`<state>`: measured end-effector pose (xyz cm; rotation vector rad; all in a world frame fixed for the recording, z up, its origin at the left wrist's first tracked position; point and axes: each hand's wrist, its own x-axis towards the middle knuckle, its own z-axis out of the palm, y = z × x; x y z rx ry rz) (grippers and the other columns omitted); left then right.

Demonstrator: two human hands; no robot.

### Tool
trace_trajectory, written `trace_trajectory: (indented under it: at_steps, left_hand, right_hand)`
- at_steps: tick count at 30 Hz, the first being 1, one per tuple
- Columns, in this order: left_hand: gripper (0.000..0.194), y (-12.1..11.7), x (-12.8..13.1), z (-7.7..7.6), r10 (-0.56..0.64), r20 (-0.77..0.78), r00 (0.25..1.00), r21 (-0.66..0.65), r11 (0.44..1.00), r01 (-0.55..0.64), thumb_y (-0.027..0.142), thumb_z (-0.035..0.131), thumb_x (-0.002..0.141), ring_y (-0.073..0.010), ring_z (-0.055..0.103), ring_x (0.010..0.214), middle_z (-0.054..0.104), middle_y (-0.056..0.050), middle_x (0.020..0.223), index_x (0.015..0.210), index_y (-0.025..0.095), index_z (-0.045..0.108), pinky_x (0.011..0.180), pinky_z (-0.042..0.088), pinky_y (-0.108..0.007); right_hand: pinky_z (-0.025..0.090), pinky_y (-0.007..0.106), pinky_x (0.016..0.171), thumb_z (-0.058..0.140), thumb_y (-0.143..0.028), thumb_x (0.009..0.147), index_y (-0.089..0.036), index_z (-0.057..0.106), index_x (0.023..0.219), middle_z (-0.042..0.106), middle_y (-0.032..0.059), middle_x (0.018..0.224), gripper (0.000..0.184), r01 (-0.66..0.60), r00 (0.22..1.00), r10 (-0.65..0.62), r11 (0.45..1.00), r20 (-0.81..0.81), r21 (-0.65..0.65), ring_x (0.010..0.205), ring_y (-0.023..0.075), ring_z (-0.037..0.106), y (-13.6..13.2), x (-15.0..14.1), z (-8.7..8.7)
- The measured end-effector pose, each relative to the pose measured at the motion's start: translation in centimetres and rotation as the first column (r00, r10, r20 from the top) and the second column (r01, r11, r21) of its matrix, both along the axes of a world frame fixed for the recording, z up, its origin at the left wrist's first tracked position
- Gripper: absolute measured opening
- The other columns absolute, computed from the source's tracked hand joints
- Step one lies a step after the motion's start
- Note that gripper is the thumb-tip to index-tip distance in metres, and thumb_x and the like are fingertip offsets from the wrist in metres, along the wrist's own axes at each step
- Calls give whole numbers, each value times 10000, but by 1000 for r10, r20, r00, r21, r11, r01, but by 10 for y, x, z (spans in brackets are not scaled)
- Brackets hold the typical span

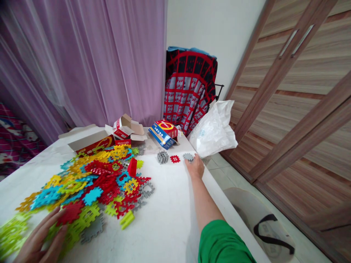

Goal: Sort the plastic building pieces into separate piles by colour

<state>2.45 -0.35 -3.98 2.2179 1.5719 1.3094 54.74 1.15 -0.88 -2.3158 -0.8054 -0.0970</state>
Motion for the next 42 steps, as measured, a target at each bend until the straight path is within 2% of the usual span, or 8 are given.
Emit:
trace_trajectory:
  at_steps: [11, 16, 19, 23, 28, 39, 42]
  left_hand:
    - [409, 0, 1, 1, 8, 17, 1000, -8, 1000, -8, 463, 493, 858, -297, 612, 1164, 597, -46, 1341, 1238, 339, 579, 1069, 460, -525]
    - [413, 0, 0, 0, 9, 25, 1000, -28, 1000, -8, 470, 490, 861, -300, 596, 1193, 584, -44, 1358, 1248, 350, 569, 1051, 476, -517]
    - [413, 0, -1, -1, 12, 27, 1000, -50, 999, -11, 470, 492, 862, -306, 581, 1219, 571, -50, 1374, 1251, 348, 563, 1044, 483, -515]
    - [427, 0, -1, -2, 19, 25, 999, -51, 999, -18, 472, 487, 865, -309, 566, 1241, 559, -60, 1390, 1262, 332, 562, 1097, 429, -530]
    - [445, 1, -2, -5, 26, 14, 1000, -32, 999, -25, 491, 477, 864, -287, 570, 1240, 569, -60, 1383, 1260, 310, 570, 1112, 418, -495]
    - [447, 1, -1, -4, 32, 26, 999, -75, 997, -30, 530, 452, 862, -314, 579, 1233, 568, -53, 1393, 1250, 340, 568, 1001, 515, -537]
    - [458, 1, 0, -4, 34, 22, 999, -78, 996, -32, 529, 451, 865, -325, 573, 1240, 568, -66, 1390, 1260, 329, 566, 1022, 490, -566]
  right_hand:
    - [426, 391, 936, 633, -460, 791, -153, 488, 1380, 668, 143, 1225, 680, 37, 996, -21, 982, 89, -183, 1142, 309, 580, 1, -5, 6]
    - [430, 385, 925, 612, -452, 818, -149, 491, 1379, 670, 141, 1225, 649, 42, 994, -19, 975, 106, -219, 1145, 306, 578, 1, -5, 6]
    - [430, 383, 926, 605, -439, 830, -152, 491, 1384, 668, 140, 1232, 634, 43, 994, -18, 971, 107, -236, 1145, 301, 582, 1, -5, 7]
    - [431, 383, 923, 595, -431, 841, -153, 496, 1382, 670, 142, 1228, 616, 51, 993, -24, 968, 113, -247, 1147, 302, 583, 1, -5, 7]
    - [433, 374, 922, 591, -424, 842, -157, 489, 1387, 667, 139, 1234, 615, 44, 993, -15, 967, 115, -253, 1142, 291, 588, 1, -3, 6]
    - [435, 388, 933, 588, -428, 841, -157, 506, 1380, 667, 159, 1220, 610, 40, 994, -11, 966, 113, -257, 1155, 300, 585, 1, -2, 5]
    - [433, 392, 939, 588, -426, 842, -153, 496, 1388, 657, 155, 1248, 618, 40, 994, -11, 967, 112, -251, 1167, 303, 576, 1, -2, 4]
